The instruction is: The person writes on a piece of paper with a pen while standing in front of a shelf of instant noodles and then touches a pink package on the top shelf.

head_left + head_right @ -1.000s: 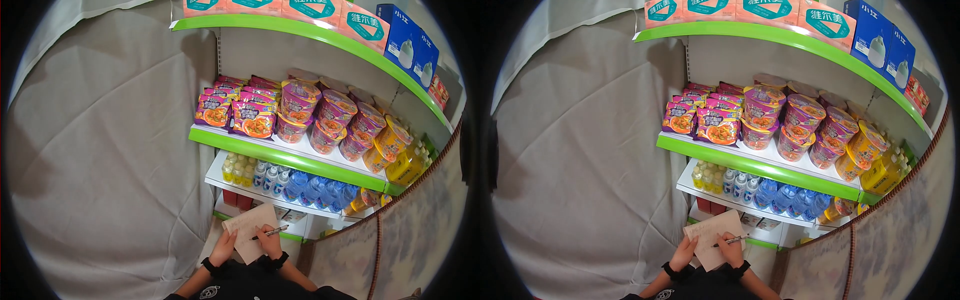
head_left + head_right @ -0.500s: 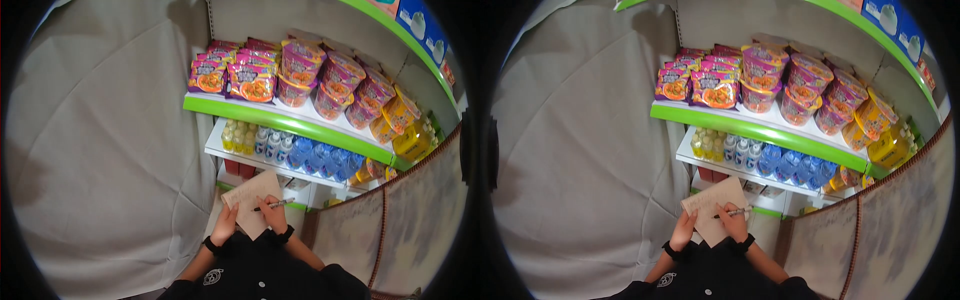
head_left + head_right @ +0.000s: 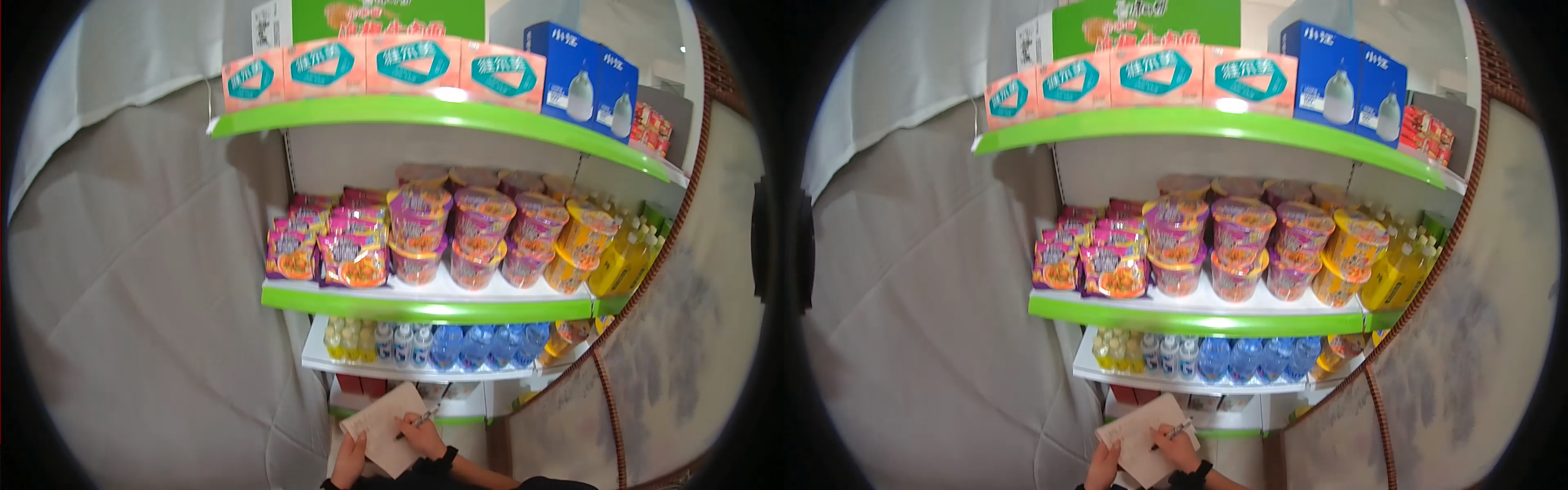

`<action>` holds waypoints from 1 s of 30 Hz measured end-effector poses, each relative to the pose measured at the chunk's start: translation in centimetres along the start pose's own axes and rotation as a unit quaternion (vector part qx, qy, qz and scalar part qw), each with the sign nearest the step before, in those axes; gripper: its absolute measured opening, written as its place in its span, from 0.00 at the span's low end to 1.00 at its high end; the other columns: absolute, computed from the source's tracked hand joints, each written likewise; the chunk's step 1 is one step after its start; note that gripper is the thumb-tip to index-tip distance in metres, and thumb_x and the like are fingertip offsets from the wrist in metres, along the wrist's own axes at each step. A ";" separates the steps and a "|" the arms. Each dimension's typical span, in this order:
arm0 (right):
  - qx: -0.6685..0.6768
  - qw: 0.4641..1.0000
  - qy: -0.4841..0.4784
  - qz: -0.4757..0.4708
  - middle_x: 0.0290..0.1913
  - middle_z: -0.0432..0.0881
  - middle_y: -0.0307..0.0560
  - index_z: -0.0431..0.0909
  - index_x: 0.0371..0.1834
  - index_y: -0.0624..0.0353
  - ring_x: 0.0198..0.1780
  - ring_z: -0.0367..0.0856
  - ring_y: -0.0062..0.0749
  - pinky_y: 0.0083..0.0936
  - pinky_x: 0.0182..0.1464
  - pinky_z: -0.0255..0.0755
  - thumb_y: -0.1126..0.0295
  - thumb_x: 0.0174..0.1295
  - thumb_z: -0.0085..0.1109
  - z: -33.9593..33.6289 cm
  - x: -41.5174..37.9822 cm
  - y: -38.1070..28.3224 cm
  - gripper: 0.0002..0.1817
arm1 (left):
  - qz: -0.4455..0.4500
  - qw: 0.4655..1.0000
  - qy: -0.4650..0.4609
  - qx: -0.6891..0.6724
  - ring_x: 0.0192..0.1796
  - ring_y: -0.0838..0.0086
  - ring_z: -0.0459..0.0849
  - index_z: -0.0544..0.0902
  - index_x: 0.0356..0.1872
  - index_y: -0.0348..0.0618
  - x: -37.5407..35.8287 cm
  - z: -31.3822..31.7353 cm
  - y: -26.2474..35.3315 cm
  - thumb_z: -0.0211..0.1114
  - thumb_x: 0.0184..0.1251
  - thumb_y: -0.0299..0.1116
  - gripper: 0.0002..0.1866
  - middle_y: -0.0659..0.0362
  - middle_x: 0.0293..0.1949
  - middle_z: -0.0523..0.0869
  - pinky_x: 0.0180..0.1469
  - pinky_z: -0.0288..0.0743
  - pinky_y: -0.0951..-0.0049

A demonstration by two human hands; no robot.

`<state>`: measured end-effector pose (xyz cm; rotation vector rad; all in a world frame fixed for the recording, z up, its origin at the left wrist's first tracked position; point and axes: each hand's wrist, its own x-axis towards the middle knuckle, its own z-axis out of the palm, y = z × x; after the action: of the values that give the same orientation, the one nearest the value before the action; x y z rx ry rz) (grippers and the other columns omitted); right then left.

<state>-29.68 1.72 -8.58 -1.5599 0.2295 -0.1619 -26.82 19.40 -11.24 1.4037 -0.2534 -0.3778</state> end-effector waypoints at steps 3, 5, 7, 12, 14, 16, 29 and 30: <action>0.013 0.999 0.027 0.017 0.17 0.69 0.32 0.69 0.17 0.57 0.23 0.65 0.14 0.17 0.26 0.61 0.64 0.63 0.57 -0.1 0.3 0.2 0.18 | -0.016 0.997 0.044 0.066 0.50 0.58 0.76 0.73 0.54 0.34 -1.3 1.3 5.0 0.50 0.73 0.40 0.19 0.46 0.48 0.79 0.53 0.68 0.65; 0.012 0.999 0.044 0.006 0.17 0.68 0.32 0.68 0.16 0.57 0.23 0.65 0.14 0.16 0.25 0.61 0.64 0.63 0.57 0.2 0.8 2.6 0.18 | -0.028 0.997 0.020 0.067 0.53 0.57 0.73 0.68 0.59 0.35 -0.6 0.8 4.2 0.49 0.73 0.42 0.23 0.45 0.52 0.76 0.56 0.65 0.65; -0.028 0.990 0.042 -0.130 0.24 0.73 0.46 0.75 0.27 0.55 0.28 0.78 0.27 0.30 0.35 0.77 0.67 0.65 0.55 0.5 2.4 8.3 0.09 | -0.009 0.997 0.008 0.082 0.56 0.57 0.71 0.66 0.61 0.35 0.6 -0.3 1.7 0.48 0.73 0.44 0.25 0.45 0.55 0.74 0.59 0.63 0.65; 0.262 0.962 0.066 -0.040 0.18 0.68 0.37 0.73 0.23 0.58 0.19 0.68 0.22 0.24 0.22 0.64 0.65 0.63 0.58 -0.4 4.0 1.9 0.13 | 0.019 0.990 -0.020 0.141 0.64 0.58 0.65 0.59 0.66 0.36 3.8 -3.7 -5.2 0.47 0.73 0.48 0.30 0.44 0.62 0.67 0.64 0.57 0.67; 0.169 0.973 0.106 -0.112 0.19 0.72 0.40 0.75 0.25 0.58 0.19 0.69 0.24 0.23 0.22 0.67 0.64 0.62 0.60 -2.5 4.9 0.1 0.12 | 0.028 0.988 -0.021 0.153 0.67 0.58 0.62 0.57 0.68 0.36 5.3 -4.4 -6.3 0.46 0.73 0.50 0.32 0.44 0.65 0.65 0.67 0.55 0.68; 0.027 0.979 0.162 -0.122 0.17 0.70 0.32 0.71 0.18 0.56 0.22 0.66 0.15 0.17 0.25 0.61 0.63 0.62 0.60 -5.2 7.5 -1.6 0.16 | 0.031 0.989 -0.013 0.143 0.67 0.59 0.63 0.57 0.68 0.36 6.5 -4.2 -5.7 0.46 0.73 0.50 0.32 0.45 0.65 0.65 0.67 0.55 0.68; -0.065 0.765 0.291 -0.572 0.33 0.75 0.41 0.76 0.31 0.61 0.36 0.75 0.25 0.20 0.39 0.68 0.81 0.52 0.63 -14.8 11.4 -33.7 0.06 | 0.054 0.997 0.002 0.060 0.65 0.63 0.65 0.60 0.66 0.34 8.9 -2.4 5.4 0.47 0.73 0.50 0.32 0.50 0.63 0.68 0.65 0.59 0.66; -0.100 0.743 0.305 -0.588 0.32 0.75 0.42 0.78 0.31 0.61 0.36 0.75 0.28 0.22 0.39 0.68 0.80 0.51 0.64 -15.0 12.1 -36.5 0.06 | 0.027 1.000 -0.012 0.001 0.64 0.62 0.66 0.60 0.66 0.34 8.6 -1.6 7.4 0.47 0.73 0.49 0.31 0.50 0.63 0.68 0.65 0.59 0.66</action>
<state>-20.10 -16.09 27.40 -1.6095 -0.2918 -1.7126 -17.58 18.29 -4.60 1.3927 -0.3094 -0.3502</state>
